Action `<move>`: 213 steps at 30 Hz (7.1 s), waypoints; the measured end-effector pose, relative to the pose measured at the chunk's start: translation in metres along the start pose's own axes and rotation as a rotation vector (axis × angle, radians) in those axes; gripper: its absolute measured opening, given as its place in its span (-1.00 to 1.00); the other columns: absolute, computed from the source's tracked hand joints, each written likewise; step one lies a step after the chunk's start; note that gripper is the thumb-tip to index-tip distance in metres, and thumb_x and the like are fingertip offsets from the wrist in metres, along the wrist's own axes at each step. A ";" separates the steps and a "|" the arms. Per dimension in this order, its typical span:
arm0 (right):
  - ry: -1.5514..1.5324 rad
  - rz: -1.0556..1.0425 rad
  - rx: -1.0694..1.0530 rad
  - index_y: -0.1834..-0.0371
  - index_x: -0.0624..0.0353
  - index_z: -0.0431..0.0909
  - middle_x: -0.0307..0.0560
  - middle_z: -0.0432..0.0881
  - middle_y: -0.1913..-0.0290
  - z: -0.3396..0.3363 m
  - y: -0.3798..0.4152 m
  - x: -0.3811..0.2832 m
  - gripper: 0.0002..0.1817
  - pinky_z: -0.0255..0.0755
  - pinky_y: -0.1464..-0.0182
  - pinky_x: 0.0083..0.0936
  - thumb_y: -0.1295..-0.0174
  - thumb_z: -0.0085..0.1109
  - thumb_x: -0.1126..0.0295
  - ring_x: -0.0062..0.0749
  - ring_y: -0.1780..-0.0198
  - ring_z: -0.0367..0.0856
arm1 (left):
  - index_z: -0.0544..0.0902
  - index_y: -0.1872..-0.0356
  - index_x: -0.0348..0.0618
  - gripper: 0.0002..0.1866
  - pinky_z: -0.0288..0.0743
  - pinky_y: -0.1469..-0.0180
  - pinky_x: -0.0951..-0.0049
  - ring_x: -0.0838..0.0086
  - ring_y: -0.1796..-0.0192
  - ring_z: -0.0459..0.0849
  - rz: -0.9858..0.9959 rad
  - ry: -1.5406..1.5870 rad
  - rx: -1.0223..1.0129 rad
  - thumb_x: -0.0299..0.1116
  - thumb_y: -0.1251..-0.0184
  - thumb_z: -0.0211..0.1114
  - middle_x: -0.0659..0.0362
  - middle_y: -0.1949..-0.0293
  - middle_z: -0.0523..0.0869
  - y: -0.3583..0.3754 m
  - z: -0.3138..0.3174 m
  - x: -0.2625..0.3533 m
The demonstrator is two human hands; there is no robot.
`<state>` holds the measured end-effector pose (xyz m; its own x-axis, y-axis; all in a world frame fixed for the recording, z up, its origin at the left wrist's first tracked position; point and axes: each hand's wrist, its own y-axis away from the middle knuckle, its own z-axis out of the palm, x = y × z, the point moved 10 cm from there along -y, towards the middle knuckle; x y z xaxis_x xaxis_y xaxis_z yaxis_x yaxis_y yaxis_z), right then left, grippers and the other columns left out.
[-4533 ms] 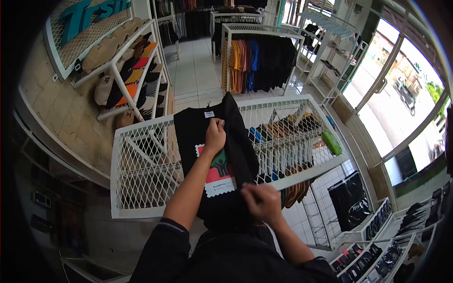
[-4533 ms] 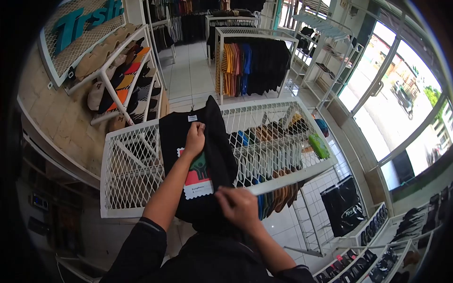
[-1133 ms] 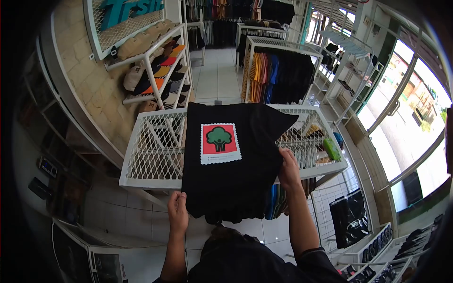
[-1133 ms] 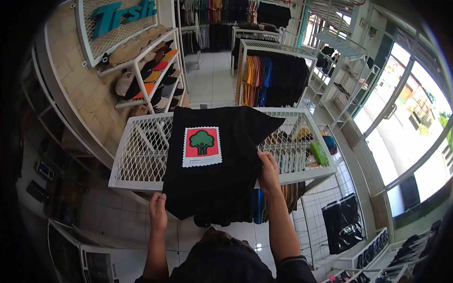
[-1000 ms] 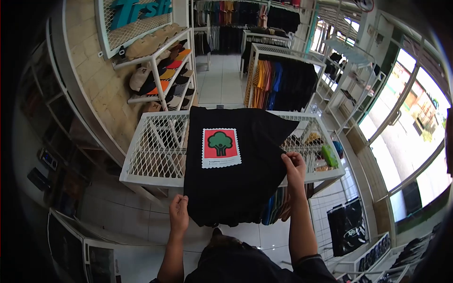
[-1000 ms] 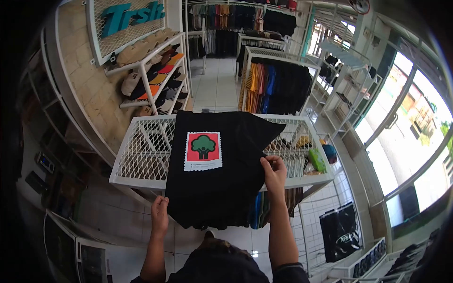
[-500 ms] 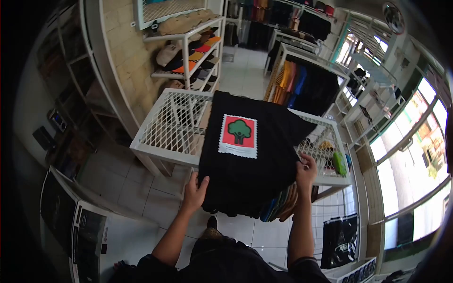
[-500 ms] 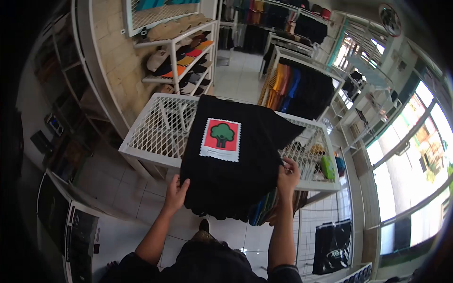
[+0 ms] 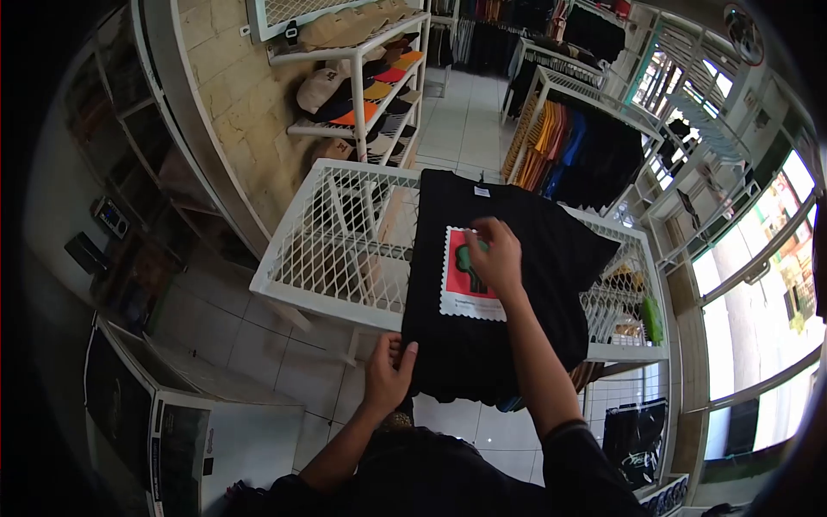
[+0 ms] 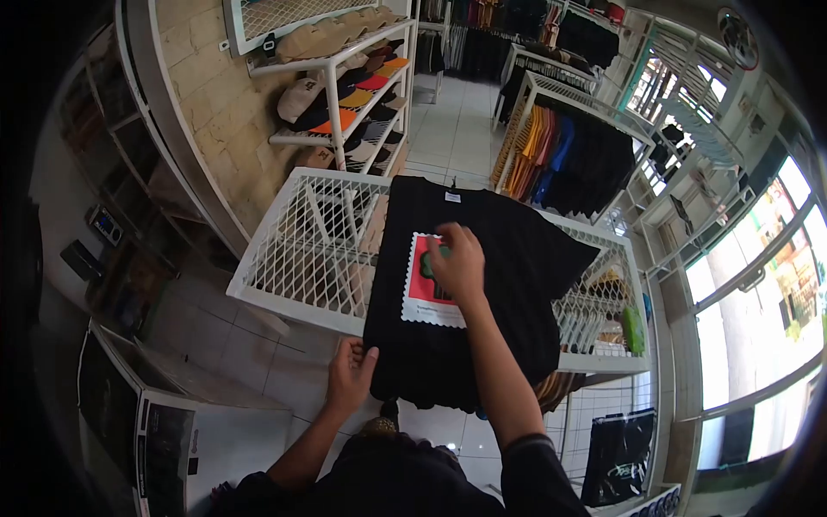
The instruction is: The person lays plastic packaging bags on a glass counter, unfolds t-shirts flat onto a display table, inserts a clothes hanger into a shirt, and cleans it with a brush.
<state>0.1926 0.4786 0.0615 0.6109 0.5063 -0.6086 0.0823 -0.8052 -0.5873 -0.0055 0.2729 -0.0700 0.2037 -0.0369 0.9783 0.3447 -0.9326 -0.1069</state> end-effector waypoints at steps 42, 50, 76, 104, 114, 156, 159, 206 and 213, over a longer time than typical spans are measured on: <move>0.407 0.243 0.239 0.05 0.16 0.70 0.08 0.66 0.19 -0.003 -0.066 0.146 -0.72 0.47 -0.05 -0.14 -0.24 0.29 0.27 0.03 0.06 0.59 | 0.75 0.10 -0.11 -0.76 0.31 -0.32 0.07 0.09 -0.27 0.53 0.811 -0.743 -0.137 -0.17 -0.44 0.33 0.01 -0.11 0.65 -0.280 0.172 0.099; 0.347 0.294 0.297 0.17 0.21 0.73 0.18 0.71 0.17 -0.009 -0.067 0.162 -0.74 0.48 -0.02 -0.04 -0.35 0.16 0.25 0.14 0.08 0.62 | 0.62 0.11 -0.20 -0.82 0.48 -0.08 0.21 0.13 0.04 0.66 0.516 -0.123 -0.162 -0.29 -0.52 0.29 0.03 0.14 0.68 -0.318 0.155 0.083; 0.346 0.385 0.226 0.16 0.20 0.71 0.05 0.71 0.21 -0.011 -0.067 0.164 -0.75 0.50 -0.06 -0.11 -0.29 0.23 0.25 0.02 0.07 0.62 | 0.64 -0.05 -0.11 -0.68 0.46 -0.13 0.05 0.02 -0.07 0.61 0.600 -0.797 0.083 -0.21 -0.38 0.41 0.00 0.05 0.64 -0.302 -0.022 0.112; 0.120 0.374 0.429 0.01 0.28 0.70 -0.01 0.70 0.25 -0.181 0.123 0.043 -0.78 0.55 0.18 -0.43 -0.32 0.35 0.44 -0.36 0.27 0.68 | 0.37 -0.49 -0.42 0.00 -0.03 -0.65 0.19 0.25 -0.59 0.29 -0.388 0.636 -0.577 0.40 -0.60 -0.46 -0.01 -0.51 0.44 0.002 0.025 -0.084; -0.238 0.572 0.817 -0.07 0.24 0.37 -0.17 0.47 0.18 -0.195 0.280 0.132 -0.64 0.44 0.20 -0.58 -0.46 0.32 0.29 -0.57 0.23 0.47 | 0.49 -0.41 -0.34 -0.44 0.44 -0.47 0.15 0.19 -0.40 0.57 -0.712 0.864 -0.368 -0.10 -0.68 -0.12 0.03 -0.36 0.62 0.032 0.040 -0.104; -0.355 0.685 0.157 -0.01 0.46 0.65 0.01 0.75 0.20 -0.174 0.206 0.163 -0.58 0.49 0.08 -0.50 -0.44 0.28 0.21 -0.47 0.15 0.64 | 0.67 -0.10 -0.30 -0.69 0.62 -0.23 0.31 0.34 -0.13 0.75 -0.317 0.729 -0.212 -0.33 -0.49 0.27 0.09 -0.08 0.77 -0.053 -0.038 0.000; -0.306 0.669 0.229 -0.01 0.41 0.64 -0.07 0.74 0.16 -0.174 0.200 0.155 -0.65 0.49 0.09 -0.52 -0.44 0.24 0.27 -0.51 0.15 0.64 | 0.67 -0.10 -0.33 -0.69 0.62 -0.24 0.28 0.31 -0.13 0.76 -0.414 0.753 -0.212 -0.34 -0.49 0.25 0.08 -0.07 0.78 -0.055 -0.033 0.003; -0.248 0.442 0.362 -0.32 0.20 0.56 0.11 0.68 -0.20 -0.149 -0.015 0.241 -0.61 0.43 -0.29 -0.43 -0.45 0.18 0.48 -0.27 -0.22 0.62 | 0.45 0.01 -0.37 -0.56 0.72 0.02 0.27 0.26 0.04 0.71 -0.307 0.349 -0.045 -0.33 -0.28 0.45 -0.01 0.07 0.64 -0.306 0.006 0.011; -0.196 0.429 0.299 -0.48 0.17 0.39 0.24 0.54 -0.36 -0.138 -0.024 0.268 -0.38 0.32 -0.43 -0.34 -0.35 0.29 0.39 -0.08 -0.40 0.51 | 0.49 -0.01 -0.44 -0.62 0.74 0.15 0.25 0.24 0.15 0.78 -0.307 0.408 -0.144 -0.36 -0.39 0.41 -0.07 0.14 0.69 -0.335 0.020 -0.005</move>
<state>0.4633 0.5911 -0.0143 0.3805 0.2235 -0.8974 -0.3863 -0.8432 -0.3738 -0.1042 0.5930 -0.0427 -0.2700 0.1355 0.9533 0.1976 -0.9612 0.1925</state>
